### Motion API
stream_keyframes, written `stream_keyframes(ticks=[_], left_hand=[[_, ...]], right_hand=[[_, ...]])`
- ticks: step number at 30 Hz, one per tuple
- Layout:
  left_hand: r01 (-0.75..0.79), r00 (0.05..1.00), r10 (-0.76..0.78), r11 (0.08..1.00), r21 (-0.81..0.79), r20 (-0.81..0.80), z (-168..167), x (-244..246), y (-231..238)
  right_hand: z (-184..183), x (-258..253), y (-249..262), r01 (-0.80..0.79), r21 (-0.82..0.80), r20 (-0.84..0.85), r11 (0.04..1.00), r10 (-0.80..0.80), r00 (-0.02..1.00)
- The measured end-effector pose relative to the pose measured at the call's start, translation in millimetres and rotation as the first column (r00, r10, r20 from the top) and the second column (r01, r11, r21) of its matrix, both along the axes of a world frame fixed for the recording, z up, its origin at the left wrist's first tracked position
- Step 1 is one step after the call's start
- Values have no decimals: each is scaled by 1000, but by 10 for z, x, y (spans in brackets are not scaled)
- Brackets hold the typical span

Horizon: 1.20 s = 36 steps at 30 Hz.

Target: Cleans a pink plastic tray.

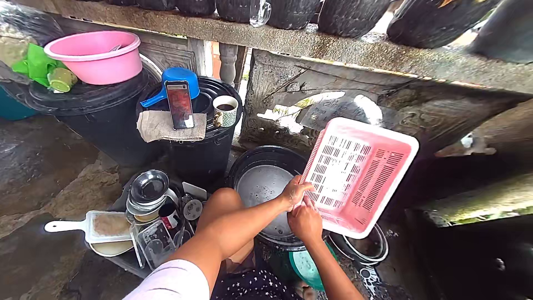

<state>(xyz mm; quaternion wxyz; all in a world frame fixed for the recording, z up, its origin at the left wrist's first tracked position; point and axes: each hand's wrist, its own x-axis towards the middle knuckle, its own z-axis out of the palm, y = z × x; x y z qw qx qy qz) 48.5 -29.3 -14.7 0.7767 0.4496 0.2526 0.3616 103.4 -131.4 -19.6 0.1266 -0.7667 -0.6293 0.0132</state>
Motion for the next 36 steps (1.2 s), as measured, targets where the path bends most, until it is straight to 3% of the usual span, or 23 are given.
stream_keyframes(ticks=[2,5,8,12,17,19,21,23,26,29,32,34,36], left_hand=[[52,996,-50,998,24,-73,40,-155,99],[163,978,-157,986,37,-136,193,-369,238],[190,981,-191,981,-43,-16,304,-318,185],[104,989,-94,991,-83,112,94,-10,-186],[-32,996,40,994,-101,82,-122,33,-128],[-41,995,52,991,-127,86,-48,-25,-75],[-53,993,71,982,-182,94,89,-86,-24],[-33,993,53,983,-183,106,158,-137,15],[-12,992,37,980,-197,124,170,-132,-6],[-26,997,34,992,-126,62,26,-13,-136],[41,997,-34,995,96,-72,0,-60,-214],[83,991,-57,974,213,-121,96,-211,-143],[70,992,-43,969,237,-118,176,-349,-29]], right_hand=[[-196,163,-64,-131,-6,52,991,131,990],[-374,719,-264,-111,-41,213,993,117,970],[-180,992,-349,-107,197,280,975,49,959],[168,455,-128,102,316,125,943,-148,981],[-87,-88,105,239,304,-50,922,-235,971],[-229,-11,0,100,395,-14,913,-102,995],[-416,331,-116,-202,545,168,813,130,977],[-515,771,-239,-332,592,269,734,208,940],[-486,1105,-356,-139,551,265,823,-14,964],[-323,522,-276,-9,274,138,962,-30,990],[-459,21,-240,-8,257,43,966,-3,999],[-648,299,-317,-127,357,97,925,99,990],[-730,779,-466,-61,319,102,946,29,994]])
